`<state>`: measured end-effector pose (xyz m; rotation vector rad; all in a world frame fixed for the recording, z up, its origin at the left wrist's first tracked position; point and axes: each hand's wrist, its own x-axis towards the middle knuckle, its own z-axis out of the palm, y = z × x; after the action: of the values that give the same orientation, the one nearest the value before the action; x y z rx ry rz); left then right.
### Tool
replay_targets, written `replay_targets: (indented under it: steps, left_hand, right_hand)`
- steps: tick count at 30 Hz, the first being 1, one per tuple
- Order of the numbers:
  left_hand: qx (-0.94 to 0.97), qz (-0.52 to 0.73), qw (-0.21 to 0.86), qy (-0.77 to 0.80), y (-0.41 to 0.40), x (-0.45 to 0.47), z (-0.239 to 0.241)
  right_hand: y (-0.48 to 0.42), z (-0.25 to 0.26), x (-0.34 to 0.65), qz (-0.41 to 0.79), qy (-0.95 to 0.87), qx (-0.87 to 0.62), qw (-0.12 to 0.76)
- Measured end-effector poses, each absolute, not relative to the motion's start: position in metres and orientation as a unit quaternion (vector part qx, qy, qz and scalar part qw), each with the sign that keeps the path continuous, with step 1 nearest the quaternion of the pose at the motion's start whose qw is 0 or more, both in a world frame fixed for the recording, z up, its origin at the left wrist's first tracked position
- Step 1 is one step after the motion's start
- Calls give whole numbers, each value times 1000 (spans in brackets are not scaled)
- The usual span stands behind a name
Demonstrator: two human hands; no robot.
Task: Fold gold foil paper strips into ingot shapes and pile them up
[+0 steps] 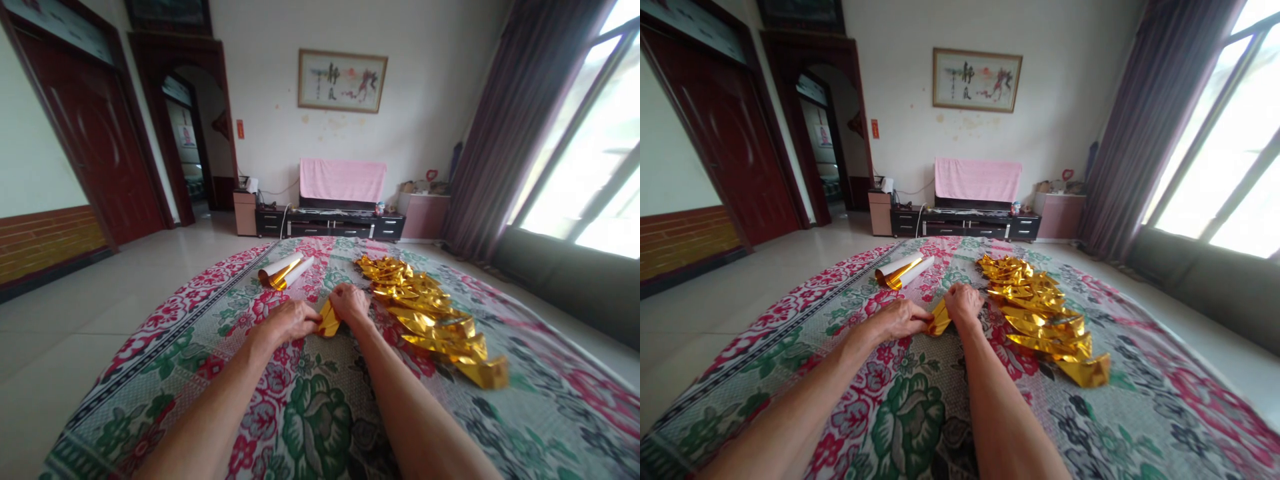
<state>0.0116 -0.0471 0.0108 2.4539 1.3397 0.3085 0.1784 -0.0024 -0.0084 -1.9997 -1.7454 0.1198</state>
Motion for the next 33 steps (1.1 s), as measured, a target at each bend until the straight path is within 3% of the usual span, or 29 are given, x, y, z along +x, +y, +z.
replay_targets:
  steps: [20,33]
  left_hand:
    - [846,136,161,489,-49,13,8]
    - [847,141,150,490,-50,14,8]
  right_hand:
    - [-51,-15,187,64,-570,-706,415]
    - [-51,-25,190,46,-624,-650,432]
